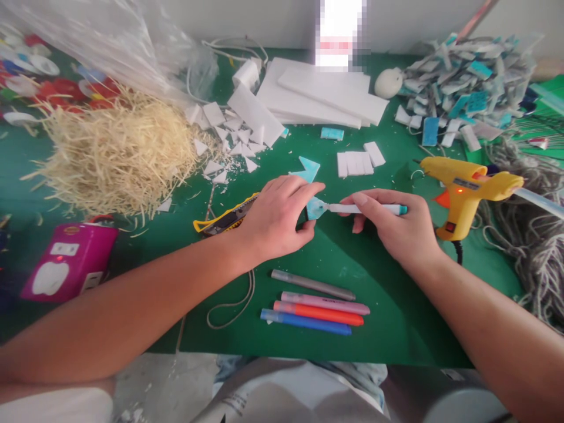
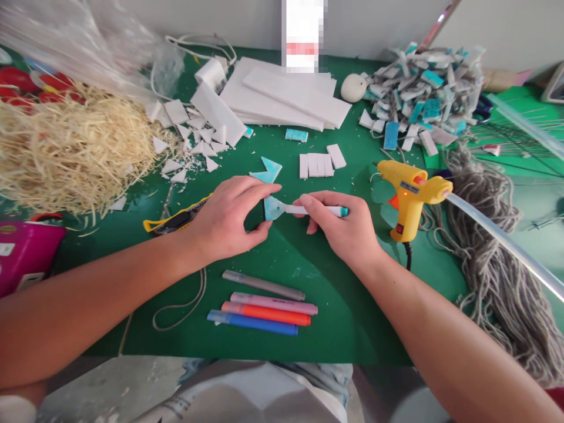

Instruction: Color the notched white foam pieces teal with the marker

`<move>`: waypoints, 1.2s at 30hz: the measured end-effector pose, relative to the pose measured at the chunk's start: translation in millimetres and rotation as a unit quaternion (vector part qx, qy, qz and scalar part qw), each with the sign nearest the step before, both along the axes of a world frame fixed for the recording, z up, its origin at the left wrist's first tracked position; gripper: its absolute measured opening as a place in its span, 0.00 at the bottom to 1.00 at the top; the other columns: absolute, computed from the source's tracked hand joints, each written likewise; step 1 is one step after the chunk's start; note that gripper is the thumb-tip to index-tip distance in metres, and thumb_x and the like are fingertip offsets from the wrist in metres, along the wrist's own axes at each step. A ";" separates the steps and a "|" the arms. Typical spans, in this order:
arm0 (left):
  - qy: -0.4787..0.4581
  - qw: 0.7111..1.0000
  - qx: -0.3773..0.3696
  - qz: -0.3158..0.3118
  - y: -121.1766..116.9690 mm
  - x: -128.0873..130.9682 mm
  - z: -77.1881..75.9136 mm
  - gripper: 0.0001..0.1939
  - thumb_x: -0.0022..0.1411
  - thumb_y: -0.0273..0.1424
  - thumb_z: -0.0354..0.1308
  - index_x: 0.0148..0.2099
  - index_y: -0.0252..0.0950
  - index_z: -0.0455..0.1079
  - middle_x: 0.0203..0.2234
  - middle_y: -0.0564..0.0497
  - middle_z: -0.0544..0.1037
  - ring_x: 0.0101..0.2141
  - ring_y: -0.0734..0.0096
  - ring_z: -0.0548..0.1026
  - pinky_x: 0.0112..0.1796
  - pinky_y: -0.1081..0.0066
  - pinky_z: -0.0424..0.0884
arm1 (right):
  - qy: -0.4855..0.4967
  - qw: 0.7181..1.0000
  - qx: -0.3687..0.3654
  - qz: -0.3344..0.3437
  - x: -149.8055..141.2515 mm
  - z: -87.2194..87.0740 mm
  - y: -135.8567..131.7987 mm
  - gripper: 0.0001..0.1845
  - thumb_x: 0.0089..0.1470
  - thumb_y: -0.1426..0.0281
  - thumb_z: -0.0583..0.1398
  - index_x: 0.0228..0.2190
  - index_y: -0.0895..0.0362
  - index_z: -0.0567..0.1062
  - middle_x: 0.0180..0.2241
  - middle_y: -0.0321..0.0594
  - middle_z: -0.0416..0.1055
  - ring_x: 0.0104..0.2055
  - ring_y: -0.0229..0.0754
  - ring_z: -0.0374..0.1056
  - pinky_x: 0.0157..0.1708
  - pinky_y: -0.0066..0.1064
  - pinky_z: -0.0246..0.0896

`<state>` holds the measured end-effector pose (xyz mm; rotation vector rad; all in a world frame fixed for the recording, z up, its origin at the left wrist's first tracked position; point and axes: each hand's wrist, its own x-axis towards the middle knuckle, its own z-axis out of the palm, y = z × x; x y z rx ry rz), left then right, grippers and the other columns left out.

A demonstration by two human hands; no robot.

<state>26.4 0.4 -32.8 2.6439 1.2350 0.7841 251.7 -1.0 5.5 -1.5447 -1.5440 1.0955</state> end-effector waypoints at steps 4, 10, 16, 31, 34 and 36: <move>0.006 1.000 -0.010 0.003 0.3 -0.5 -1.2 0.23 0.64 0.27 0.57 0.62 0.31 0.68 0.48 0.41 0.78 0.50 0.53 0.78 0.52 0.54 0.76 | -0.011 1.000 0.010 0.008 0.4 -0.9 0.0 0.11 0.59 0.61 0.68 0.30 0.53 0.87 0.17 0.35 0.73 0.23 0.38 0.67 0.26 0.31 0.63; -0.003 1.000 0.006 0.004 -0.3 0.8 -2.1 0.23 0.64 0.26 0.56 0.61 0.28 0.70 0.47 0.39 0.79 0.49 0.52 0.78 0.51 0.54 0.77 | -0.017 1.000 0.015 -0.001 -0.1 -0.9 0.2 0.10 0.59 0.61 0.68 0.31 0.53 0.87 0.18 0.36 0.73 0.23 0.39 0.68 0.24 0.31 0.62; 0.003 1.000 -0.007 0.004 -0.4 0.5 -2.0 0.23 0.64 0.27 0.57 0.61 0.31 0.68 0.48 0.40 0.78 0.50 0.53 0.78 0.52 0.54 0.76 | -0.006 1.000 0.012 0.006 -0.9 -0.4 0.2 0.10 0.59 0.64 0.67 0.29 0.53 0.87 0.17 0.35 0.73 0.22 0.37 0.66 0.24 0.29 0.61; 0.003 1.000 -0.007 0.005 -0.1 -0.1 -2.6 0.23 0.65 0.26 0.56 0.62 0.31 0.68 0.48 0.40 0.78 0.50 0.53 0.77 0.52 0.53 0.76 | -0.001 1.000 0.012 0.004 -2.1 -0.3 0.0 0.09 0.58 0.65 0.67 0.28 0.53 0.86 0.17 0.35 0.74 0.22 0.38 0.67 0.25 0.30 0.63; 0.006 1.000 -0.011 0.006 0.0 -0.1 -2.6 0.23 0.65 0.27 0.57 0.62 0.32 0.67 0.49 0.41 0.78 0.51 0.53 0.77 0.52 0.53 0.76 | -0.008 1.000 0.016 -0.009 -2.4 -0.1 -0.6 0.07 0.57 0.65 0.68 0.29 0.53 0.87 0.17 0.35 0.73 0.22 0.38 0.66 0.24 0.30 0.61; 0.007 1.000 -0.010 0.006 0.1 -0.1 -2.3 0.23 0.65 0.27 0.57 0.62 0.32 0.67 0.49 0.41 0.78 0.50 0.53 0.77 0.52 0.54 0.76 | -0.010 1.000 0.010 0.003 -2.3 -0.1 -1.1 0.09 0.57 0.64 0.68 0.28 0.53 0.87 0.17 0.35 0.73 0.22 0.37 0.66 0.24 0.30 0.61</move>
